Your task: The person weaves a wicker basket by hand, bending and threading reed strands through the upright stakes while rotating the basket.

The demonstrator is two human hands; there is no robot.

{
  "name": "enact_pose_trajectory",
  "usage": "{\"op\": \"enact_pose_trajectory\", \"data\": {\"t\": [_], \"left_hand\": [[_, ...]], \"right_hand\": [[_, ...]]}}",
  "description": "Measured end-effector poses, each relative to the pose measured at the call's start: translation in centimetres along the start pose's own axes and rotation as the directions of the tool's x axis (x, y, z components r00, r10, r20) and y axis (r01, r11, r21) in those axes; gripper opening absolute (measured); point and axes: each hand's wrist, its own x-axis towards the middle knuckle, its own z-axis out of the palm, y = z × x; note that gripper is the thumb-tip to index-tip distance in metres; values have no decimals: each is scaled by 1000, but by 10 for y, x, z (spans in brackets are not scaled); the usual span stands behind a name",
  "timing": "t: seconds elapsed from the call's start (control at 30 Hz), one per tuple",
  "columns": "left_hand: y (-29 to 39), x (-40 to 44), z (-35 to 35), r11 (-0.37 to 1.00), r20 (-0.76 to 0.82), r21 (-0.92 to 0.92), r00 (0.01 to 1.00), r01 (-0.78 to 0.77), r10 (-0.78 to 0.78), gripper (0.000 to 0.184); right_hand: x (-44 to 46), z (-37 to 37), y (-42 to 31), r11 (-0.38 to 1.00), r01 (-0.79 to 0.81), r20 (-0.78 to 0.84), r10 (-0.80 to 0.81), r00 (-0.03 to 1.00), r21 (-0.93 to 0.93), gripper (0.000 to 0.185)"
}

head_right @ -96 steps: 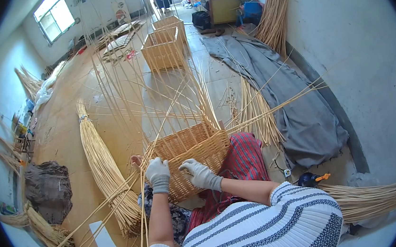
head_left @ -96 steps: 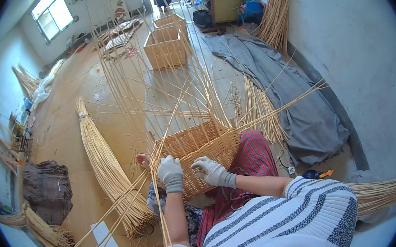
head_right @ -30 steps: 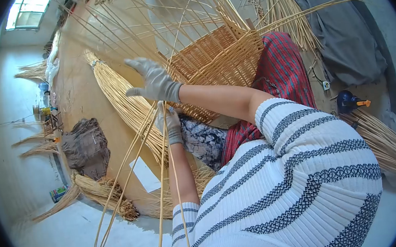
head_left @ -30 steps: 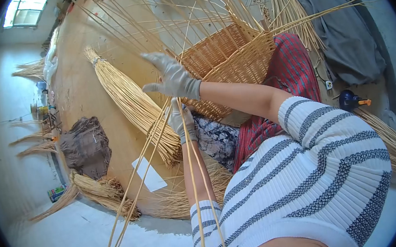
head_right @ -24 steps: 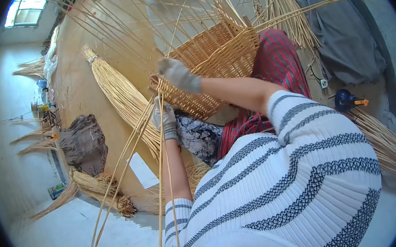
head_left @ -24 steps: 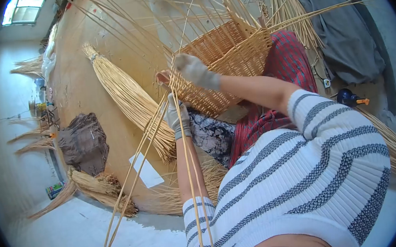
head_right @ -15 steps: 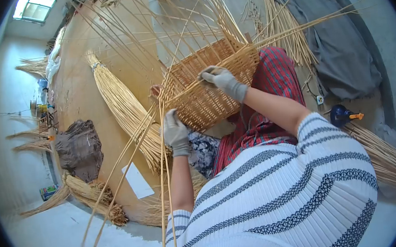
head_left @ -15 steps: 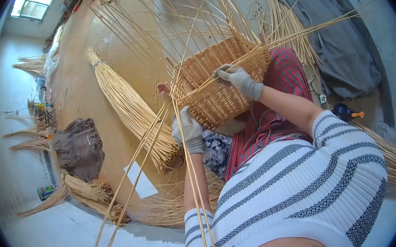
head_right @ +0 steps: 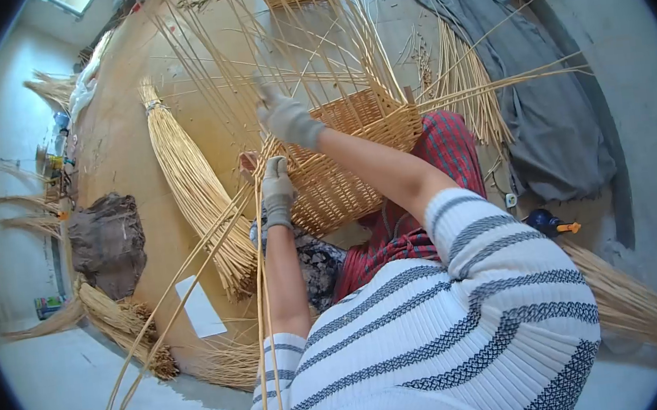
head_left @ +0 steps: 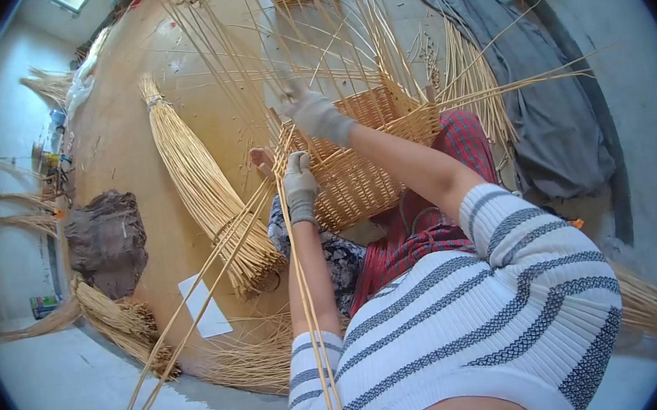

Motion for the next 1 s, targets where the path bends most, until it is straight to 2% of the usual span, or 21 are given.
{"op": "enact_pose_trajectory", "data": {"t": [0.03,0.1,0.13,0.17,0.33,0.4,0.43,0.47,0.5,0.53,0.6,0.63,0.67,0.7,0.73,0.77,0.83,0.9,0.93,0.97,1.0], "left_hand": [[0,-3,-3,979,-21,53,980,-196,197,17],[6,-9,-1,986,16,-166,999,-26,29,16],[9,-12,2,926,104,-347,987,148,-119,15],[13,-14,5,886,71,-455,995,94,-69,18],[29,-14,11,907,8,-354,970,230,-243,37],[24,-9,17,938,-96,-306,975,161,-199,32],[18,-16,19,953,-139,-266,973,142,-184,30],[17,-22,20,953,-134,-267,974,144,-185,30],[21,-21,23,975,-456,29,865,-221,210,24],[26,-18,24,799,-587,406,544,-444,600,20],[86,-24,16,762,-607,369,482,-533,631,18],[100,-28,19,922,-350,110,854,-371,385,22],[105,-33,22,996,42,-50,996,-77,80,26],[49,-4,52,1000,332,13,943,0,-4,35],[58,3,53,1000,316,-1,948,-19,18,35],[65,-1,52,997,325,-26,944,72,-60,37],[78,-16,48,989,286,-2,948,148,-141,44],[77,-12,52,971,294,-75,935,227,-196,45],[75,-11,52,944,294,-150,925,294,-241,47],[79,-12,51,937,291,-190,929,292,-231,44],[77,-10,53,932,292,-204,928,298,-233,44]], "right_hand": [[-2,-6,58,920,382,11,-383,924,-89,33],[-59,-21,110,821,209,-220,-105,970,531,21],[-88,-27,137,765,193,-156,-123,980,615,17],[-106,-34,154,701,167,-98,-138,986,693,15],[-115,-45,112,670,-128,0,188,982,731,10],[-136,-33,83,869,288,24,-325,945,402,8],[-132,-32,77,731,256,-58,-285,957,633,6],[-123,-43,93,733,255,-59,-282,958,630,6],[-107,-63,123,796,56,-92,0,996,603,5],[-96,-80,140,795,-148,-144,283,948,589,5],[-93,-105,148,807,-202,-215,374,902,556,7],[-106,-112,153,796,-297,-259,484,836,528,9],[-118,-108,152,793,-316,-257,499,828,521,9],[-112,-101,138,781,-185,-291,425,857,596,12],[-95,-93,124,753,-37,-335,336,880,657,14],[-68,-79,132,834,194,-394,31,919,517,31],[-21,-71,90,868,493,-201,-495,845,-66,50],[14,-60,59,759,426,-25,-501,865,-492,63],[7,-68,55,759,423,-16,-494,869,-495,63],[-4,-80,54,929,361,-93,-354,931,78,62],[-14,-92,55,757,191,-68,-191,979,624,60]]}}
